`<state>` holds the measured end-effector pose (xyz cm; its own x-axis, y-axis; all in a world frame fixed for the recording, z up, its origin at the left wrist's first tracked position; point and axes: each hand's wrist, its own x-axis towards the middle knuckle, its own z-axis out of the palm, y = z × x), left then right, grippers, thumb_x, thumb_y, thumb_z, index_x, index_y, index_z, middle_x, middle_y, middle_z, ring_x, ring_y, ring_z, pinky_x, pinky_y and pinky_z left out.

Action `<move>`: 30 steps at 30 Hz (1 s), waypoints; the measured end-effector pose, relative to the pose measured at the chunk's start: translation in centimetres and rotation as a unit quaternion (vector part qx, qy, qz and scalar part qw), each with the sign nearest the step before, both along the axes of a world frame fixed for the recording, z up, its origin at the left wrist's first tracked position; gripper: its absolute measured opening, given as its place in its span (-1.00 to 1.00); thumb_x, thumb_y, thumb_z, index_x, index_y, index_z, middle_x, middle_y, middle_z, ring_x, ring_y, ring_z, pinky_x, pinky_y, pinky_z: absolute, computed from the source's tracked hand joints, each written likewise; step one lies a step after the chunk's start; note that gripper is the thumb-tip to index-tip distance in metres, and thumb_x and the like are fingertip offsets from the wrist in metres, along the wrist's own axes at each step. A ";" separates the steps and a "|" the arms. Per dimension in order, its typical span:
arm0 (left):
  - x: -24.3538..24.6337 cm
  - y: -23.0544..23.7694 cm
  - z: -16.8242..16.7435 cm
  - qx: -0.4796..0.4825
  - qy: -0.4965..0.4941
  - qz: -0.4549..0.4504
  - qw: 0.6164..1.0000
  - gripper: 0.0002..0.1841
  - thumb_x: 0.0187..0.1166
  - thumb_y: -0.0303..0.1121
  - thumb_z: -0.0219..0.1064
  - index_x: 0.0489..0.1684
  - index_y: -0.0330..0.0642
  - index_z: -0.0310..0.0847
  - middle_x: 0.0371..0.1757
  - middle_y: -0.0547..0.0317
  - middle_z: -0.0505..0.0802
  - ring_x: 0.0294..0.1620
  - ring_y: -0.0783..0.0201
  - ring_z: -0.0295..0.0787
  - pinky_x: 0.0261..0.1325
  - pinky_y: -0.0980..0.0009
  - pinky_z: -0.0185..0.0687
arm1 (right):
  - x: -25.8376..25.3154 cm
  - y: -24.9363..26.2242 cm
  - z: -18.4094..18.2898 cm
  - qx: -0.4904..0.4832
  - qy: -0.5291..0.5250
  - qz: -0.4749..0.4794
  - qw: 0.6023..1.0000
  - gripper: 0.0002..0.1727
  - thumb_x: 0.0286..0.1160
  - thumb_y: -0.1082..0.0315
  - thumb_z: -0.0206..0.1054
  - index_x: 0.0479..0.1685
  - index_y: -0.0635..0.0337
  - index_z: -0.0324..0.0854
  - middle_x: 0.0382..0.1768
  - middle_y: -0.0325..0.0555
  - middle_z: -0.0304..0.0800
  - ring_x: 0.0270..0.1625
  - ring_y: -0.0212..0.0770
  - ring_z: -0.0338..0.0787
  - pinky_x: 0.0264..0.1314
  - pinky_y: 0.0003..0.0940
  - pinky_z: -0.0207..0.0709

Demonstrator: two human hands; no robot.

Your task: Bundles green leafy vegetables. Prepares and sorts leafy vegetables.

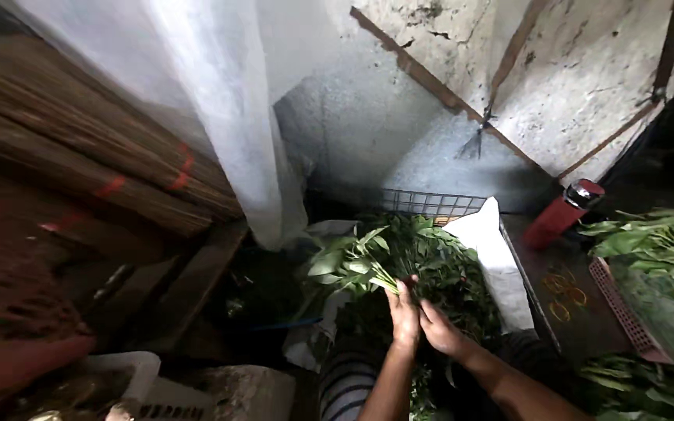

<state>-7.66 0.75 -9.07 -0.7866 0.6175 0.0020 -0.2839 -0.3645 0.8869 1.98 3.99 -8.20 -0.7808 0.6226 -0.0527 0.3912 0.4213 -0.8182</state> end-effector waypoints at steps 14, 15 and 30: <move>0.6 -2.4 3.8 -0.256 0.755 -0.142 0.586 -0.52 0.74 -0.39 0.17 0.62 -0.34 0.45 0.33 -0.24 0.79 0.39 -0.19 0.74 0.53 -0.16 0.48 | 3.8 7.1 8.0 0.116 -0.254 0.197 0.940 -0.54 0.90 0.14 -0.06 0.41 0.25 0.58 0.24 0.26 0.76 0.38 0.23 0.71 0.49 0.29 0.44; 0.4 -2.0 3.8 -0.274 0.758 -0.145 0.574 -0.52 0.78 -0.42 0.10 0.66 -0.36 0.39 0.24 -0.27 0.83 0.28 -0.20 0.81 0.41 -0.13 0.60 | 3.3 7.5 8.9 0.122 -0.266 0.213 0.932 -0.56 0.90 0.14 -0.03 0.36 0.25 0.61 0.20 0.25 0.78 0.36 0.23 0.72 0.47 0.31 0.43; -10.4 0.2 4.5 -0.404 0.343 0.071 0.845 -0.63 0.90 -0.24 -0.02 0.34 -0.38 0.47 -0.18 -0.25 0.76 -0.19 -0.14 0.77 -0.01 -0.16 0.67 | 5.0 19.2 -8.5 -0.155 -0.165 -0.177 0.958 -0.61 0.77 0.32 0.13 0.40 0.36 0.58 0.24 0.25 0.76 0.19 0.07 0.84 0.35 0.00 0.67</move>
<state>-18.02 0.97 -4.59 -0.8379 0.5346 0.1104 0.3933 0.4511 0.8011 7.02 23.14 -16.70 -0.4331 0.7599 -0.4848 0.7229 -0.0284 -0.6904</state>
